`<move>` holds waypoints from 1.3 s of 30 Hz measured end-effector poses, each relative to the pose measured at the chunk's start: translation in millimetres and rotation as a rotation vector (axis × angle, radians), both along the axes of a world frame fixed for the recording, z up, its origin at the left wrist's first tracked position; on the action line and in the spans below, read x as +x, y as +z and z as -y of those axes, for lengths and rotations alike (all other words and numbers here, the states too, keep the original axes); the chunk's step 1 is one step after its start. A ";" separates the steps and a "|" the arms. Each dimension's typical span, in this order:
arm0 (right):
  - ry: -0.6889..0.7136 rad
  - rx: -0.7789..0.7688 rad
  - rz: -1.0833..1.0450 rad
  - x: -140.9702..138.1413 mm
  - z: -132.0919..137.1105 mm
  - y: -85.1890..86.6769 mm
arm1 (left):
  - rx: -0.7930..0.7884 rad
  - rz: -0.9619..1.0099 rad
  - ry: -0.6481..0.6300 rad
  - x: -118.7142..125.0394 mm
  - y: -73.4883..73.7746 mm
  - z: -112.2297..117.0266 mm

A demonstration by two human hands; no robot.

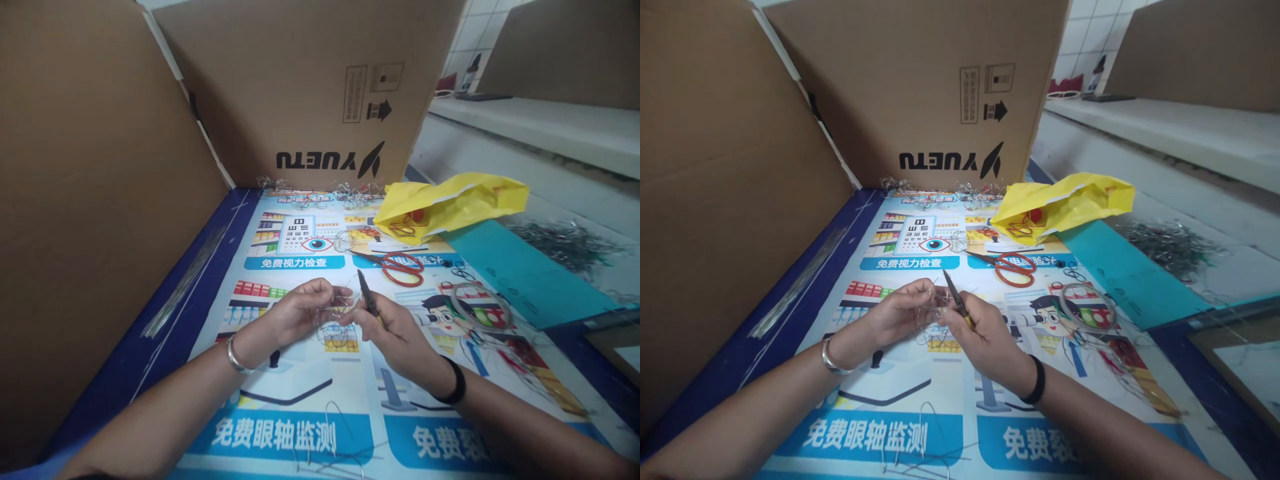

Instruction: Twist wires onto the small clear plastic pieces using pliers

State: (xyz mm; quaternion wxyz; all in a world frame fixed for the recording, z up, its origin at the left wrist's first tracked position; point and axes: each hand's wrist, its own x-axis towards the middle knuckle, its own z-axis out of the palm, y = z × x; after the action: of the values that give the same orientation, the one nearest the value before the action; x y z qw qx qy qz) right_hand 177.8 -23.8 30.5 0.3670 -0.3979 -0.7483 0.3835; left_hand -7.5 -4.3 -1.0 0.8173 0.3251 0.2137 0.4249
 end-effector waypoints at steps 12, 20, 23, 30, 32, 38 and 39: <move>-0.017 0.041 0.102 1.0 -6.7 -13.8 | 0.103 -0.179 0.115 -2.6 -0.9 -2.2; 0.161 0.208 0.367 -11.1 -4.9 -4.9 | 0.144 -0.231 0.108 -1.7 5.5 -0.1; 0.194 0.239 0.416 -14.2 -4.0 -2.9 | 0.168 -0.252 0.099 -3.0 7.3 0.1; 0.247 0.259 0.489 -17.9 -3.7 -5.0 | 0.087 -0.266 0.063 -1.0 12.9 1.3; 0.243 0.260 0.495 -18.2 -4.5 -6.0 | 0.060 -0.256 0.053 -1.1 12.6 0.1; 0.193 0.237 0.418 -15.4 -7.0 1.9 | 0.071 -0.299 -0.030 -4.4 23.2 -7.4; 0.185 0.243 0.404 -14.6 -6.9 5.1 | 0.087 -0.322 -0.042 -4.9 28.1 -8.3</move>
State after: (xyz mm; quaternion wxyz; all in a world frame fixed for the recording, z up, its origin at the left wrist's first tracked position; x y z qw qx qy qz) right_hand 163.2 -17.0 35.6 0.2185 -0.3492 -0.8803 0.2352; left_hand -12.4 4.1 27.1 0.7663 0.4284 0.3167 0.3591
